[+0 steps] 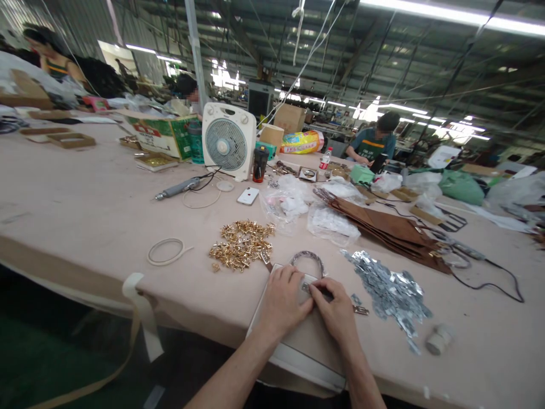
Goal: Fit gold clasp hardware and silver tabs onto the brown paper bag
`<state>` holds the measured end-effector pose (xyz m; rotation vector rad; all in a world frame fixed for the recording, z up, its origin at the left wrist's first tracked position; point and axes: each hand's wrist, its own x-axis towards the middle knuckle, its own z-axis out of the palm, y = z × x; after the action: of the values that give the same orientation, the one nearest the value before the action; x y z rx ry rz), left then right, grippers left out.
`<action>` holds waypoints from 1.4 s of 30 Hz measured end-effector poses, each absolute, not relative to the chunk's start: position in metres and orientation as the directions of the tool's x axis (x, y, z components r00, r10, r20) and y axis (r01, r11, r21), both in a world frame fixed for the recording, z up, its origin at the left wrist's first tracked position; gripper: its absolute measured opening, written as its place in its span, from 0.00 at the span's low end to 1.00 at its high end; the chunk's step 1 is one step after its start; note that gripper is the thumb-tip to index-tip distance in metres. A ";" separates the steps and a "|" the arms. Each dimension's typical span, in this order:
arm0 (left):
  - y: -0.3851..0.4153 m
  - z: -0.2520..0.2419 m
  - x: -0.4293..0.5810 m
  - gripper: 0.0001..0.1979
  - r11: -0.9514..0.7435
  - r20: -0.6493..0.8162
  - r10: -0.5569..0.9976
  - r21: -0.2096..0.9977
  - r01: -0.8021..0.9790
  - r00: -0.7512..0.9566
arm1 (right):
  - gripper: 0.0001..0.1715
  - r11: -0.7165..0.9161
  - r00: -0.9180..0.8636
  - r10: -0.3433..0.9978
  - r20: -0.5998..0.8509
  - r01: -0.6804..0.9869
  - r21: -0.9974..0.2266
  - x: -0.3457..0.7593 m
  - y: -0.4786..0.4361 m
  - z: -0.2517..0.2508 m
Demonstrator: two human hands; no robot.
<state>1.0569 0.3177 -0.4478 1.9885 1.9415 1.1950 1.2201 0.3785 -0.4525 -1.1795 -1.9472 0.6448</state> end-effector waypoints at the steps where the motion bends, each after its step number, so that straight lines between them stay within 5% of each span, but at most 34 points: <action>1: 0.318 -0.448 1.057 0.21 -0.178 0.443 0.887 0.584 0.792 -0.128 | 0.13 0.442 -0.295 0.896 0.332 0.516 -0.734 1.221 0.380 -0.452; 16: 0.318 -0.448 1.049 0.15 -0.264 0.463 0.877 0.689 0.675 -0.130 | 0.11 0.461 -0.391 0.868 0.306 0.408 -0.788 1.226 0.385 -0.451; 31: 0.324 -0.449 1.056 0.10 -0.195 0.472 0.871 0.583 0.789 -0.134 | 0.13 0.511 -0.422 0.844 0.330 0.447 -0.734 1.226 0.383 -0.451; 38: 0.332 -0.457 1.056 0.08 -0.292 0.532 0.845 0.540 0.789 -0.052 | 0.16 0.564 -0.283 0.826 0.488 0.401 -0.722 1.228 0.366 -0.445; 42: 0.348 -0.468 1.053 0.10 -0.342 0.545 0.838 0.513 0.787 0.009 | 0.13 0.520 0.016 0.830 0.557 0.338 -0.784 1.251 0.365 -0.438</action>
<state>1.0533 0.3478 -0.4679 2.1854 1.7644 1.2615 1.2512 0.3651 -0.4382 -1.0321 -1.5696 0.5154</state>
